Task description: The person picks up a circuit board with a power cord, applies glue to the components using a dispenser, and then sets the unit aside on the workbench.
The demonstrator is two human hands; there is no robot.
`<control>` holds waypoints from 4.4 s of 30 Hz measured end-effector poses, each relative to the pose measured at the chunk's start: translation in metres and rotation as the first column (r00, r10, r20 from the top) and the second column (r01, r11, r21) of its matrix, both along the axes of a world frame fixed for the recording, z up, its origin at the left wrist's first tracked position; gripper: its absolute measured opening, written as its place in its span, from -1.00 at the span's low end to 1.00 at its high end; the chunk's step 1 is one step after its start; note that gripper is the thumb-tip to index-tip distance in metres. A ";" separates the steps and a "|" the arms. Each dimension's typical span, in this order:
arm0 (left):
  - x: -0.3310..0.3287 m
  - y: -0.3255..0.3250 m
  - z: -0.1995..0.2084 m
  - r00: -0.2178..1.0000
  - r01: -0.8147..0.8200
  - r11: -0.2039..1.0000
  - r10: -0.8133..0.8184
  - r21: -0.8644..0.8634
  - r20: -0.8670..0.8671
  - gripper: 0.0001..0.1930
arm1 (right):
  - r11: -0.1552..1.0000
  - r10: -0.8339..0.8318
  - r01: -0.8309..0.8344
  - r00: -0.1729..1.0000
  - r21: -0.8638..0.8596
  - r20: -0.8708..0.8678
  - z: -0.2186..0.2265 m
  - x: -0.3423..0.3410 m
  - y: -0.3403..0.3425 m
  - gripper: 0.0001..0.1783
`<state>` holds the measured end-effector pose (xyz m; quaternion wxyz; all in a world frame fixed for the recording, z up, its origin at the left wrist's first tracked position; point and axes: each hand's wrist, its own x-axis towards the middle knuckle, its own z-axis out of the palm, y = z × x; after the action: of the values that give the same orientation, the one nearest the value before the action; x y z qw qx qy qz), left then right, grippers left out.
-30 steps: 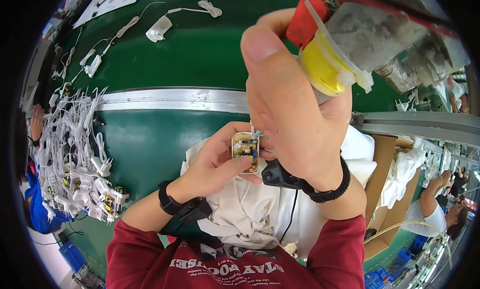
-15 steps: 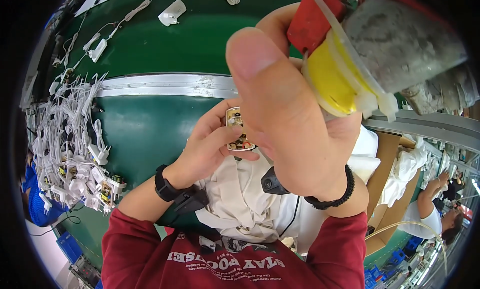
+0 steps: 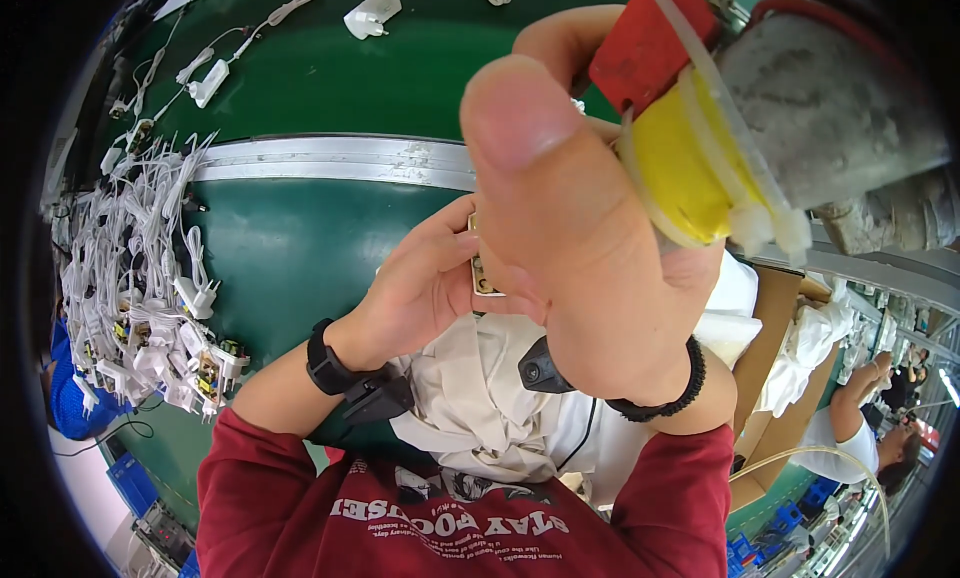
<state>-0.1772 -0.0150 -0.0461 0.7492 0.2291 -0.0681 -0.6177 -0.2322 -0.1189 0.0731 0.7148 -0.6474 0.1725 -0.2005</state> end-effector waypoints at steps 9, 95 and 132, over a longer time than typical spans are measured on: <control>-0.002 0.000 0.001 0.999 0.019 0.998 -0.021 -0.053 -0.045 -0.62 | 0.997 0.046 -0.055 0.985 0.051 0.169 -0.016 0.001 -0.007 -0.67; 0.000 0.012 0.000 0.994 -0.048 0.996 0.040 0.072 0.102 -0.60 | 0.998 0.045 -0.050 0.993 0.038 0.107 -0.004 0.001 -0.006 -0.71; 0.065 -0.123 0.002 -0.168 -0.239 0.853 0.434 -0.464 0.885 -0.60 | 0.986 0.154 -0.162 0.979 0.048 0.136 -0.004 -0.008 -0.006 -0.64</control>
<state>-0.1125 -0.1379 -0.0441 0.6092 0.5575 -0.5632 -0.0303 -0.2405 -0.1251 0.0687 0.7572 -0.6230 0.0788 -0.1799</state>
